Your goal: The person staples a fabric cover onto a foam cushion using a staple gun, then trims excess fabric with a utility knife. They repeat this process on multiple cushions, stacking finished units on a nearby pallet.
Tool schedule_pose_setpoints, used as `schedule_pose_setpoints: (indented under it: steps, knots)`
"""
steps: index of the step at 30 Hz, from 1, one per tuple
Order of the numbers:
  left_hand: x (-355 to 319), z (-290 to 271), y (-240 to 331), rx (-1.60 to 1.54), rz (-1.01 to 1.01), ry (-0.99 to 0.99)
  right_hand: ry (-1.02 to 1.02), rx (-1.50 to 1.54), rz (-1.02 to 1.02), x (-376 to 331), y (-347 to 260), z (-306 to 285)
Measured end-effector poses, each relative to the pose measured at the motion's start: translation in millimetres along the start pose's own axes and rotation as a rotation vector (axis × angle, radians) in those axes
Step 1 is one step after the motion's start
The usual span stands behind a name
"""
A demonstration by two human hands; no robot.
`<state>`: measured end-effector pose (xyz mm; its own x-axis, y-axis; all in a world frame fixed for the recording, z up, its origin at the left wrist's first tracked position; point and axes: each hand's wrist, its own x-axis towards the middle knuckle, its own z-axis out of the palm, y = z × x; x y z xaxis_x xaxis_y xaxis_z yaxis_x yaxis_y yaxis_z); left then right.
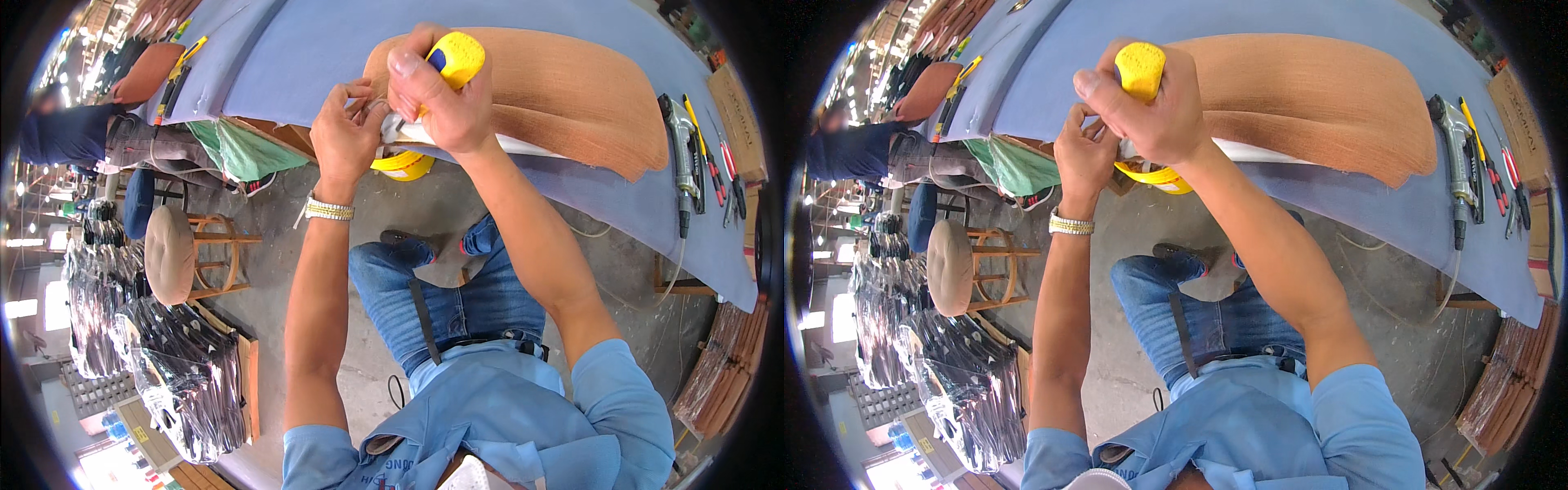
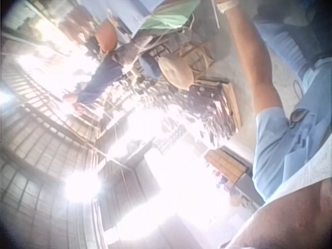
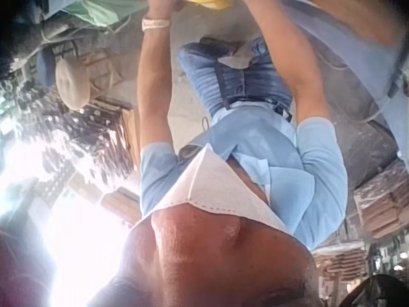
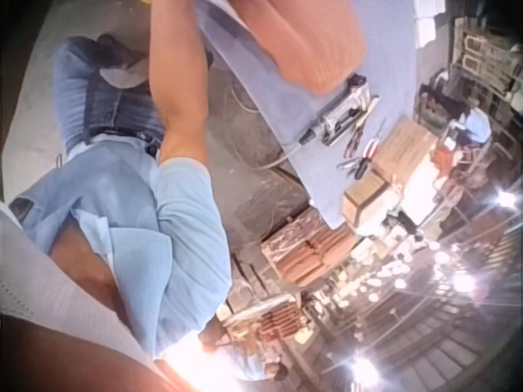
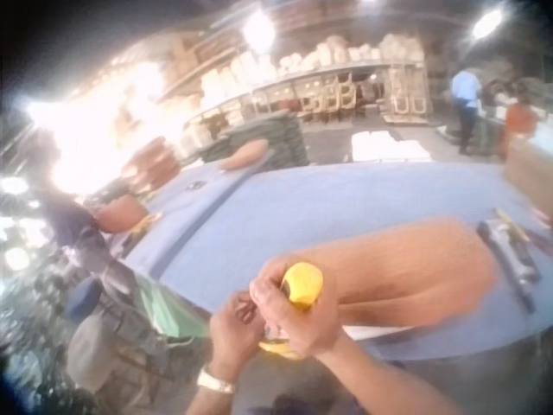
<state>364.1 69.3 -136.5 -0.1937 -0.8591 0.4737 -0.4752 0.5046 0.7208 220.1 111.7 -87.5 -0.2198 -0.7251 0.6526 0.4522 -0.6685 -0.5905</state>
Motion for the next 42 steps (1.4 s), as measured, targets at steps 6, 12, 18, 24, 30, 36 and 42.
schedule_pose_setpoints:
  steps: [6, 12, 18, 24, 30, 36, 42]
  knots:
    - [-6, -10, -15, 0.126, 0.267, -0.090, 0.079, -0.040, 0.057, 14, 6, -5]
    - [-17, -23, -2, 0.237, 0.337, -0.250, 0.175, -0.161, 0.138, 29, 0, 11]
    - [-11, -30, 5, 0.283, 0.330, -0.307, 0.092, -0.140, 0.097, 15, -8, 15]
    - [-3, -31, -4, 0.303, 0.376, -0.303, -0.031, 0.045, -0.163, -9, -7, 5]
    - [-3, -28, -12, 0.293, 0.359, -0.240, -0.067, -0.226, -0.240, -21, 7, 3]
    - [0, -28, -19, 0.213, 0.287, -0.276, -0.031, -0.242, -0.321, 0, 27, 2]
    - [1, -25, -13, 0.219, 0.269, -0.269, 0.006, -0.286, -0.391, 16, 38, 0]
